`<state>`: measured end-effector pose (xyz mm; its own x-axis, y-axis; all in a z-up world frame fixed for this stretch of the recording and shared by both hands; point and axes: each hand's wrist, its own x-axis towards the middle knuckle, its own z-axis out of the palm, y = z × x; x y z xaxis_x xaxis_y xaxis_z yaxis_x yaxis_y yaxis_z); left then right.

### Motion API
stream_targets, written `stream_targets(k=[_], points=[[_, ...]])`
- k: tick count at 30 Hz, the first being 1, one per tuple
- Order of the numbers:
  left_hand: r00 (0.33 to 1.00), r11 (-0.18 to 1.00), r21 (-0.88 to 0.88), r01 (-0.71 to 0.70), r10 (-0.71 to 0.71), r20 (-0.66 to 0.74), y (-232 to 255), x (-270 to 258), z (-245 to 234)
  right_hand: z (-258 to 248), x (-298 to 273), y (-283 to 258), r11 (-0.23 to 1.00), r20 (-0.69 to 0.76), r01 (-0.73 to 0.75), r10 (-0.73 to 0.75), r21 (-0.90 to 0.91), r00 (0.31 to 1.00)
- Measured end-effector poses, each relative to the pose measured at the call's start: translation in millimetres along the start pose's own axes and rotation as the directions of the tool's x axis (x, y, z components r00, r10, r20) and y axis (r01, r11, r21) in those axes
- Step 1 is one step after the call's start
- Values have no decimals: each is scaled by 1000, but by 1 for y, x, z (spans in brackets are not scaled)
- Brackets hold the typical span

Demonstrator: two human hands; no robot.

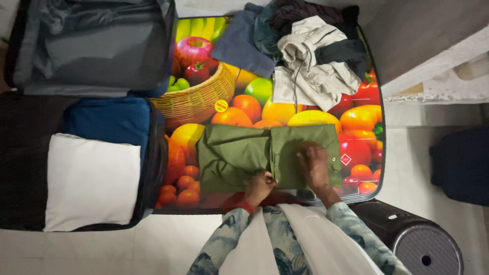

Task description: The person folds a green shirt on a fruit-patterned surface and places it into an open suitcase alongside other folded clothing.

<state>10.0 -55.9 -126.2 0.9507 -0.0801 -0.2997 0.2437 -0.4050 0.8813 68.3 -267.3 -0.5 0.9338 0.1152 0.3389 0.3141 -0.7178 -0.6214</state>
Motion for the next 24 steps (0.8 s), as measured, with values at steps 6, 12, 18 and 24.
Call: stream_targets(k=[6, 12, 18, 24], points=[[919, 946, 320, -48, 167, -356, 51, -25, -82, 0, -15, 19, 966, 5, -23, 25, -258, 1000], [877, 802, 576, -159, 383, -291, 83, -37, -101, 43, -16, -10, 941, 417, 176, -42, -289, 908], [970, 701, 706, -96, 226, -92, 56, -34, -103, 60, -13, -19, 915, 450, 214, -40, -343, 892], [940, 686, 707, -170, 327, -92, 40, -19, -114, 72, -8, -18, 901, 412, 184, -7, -393, 911]])
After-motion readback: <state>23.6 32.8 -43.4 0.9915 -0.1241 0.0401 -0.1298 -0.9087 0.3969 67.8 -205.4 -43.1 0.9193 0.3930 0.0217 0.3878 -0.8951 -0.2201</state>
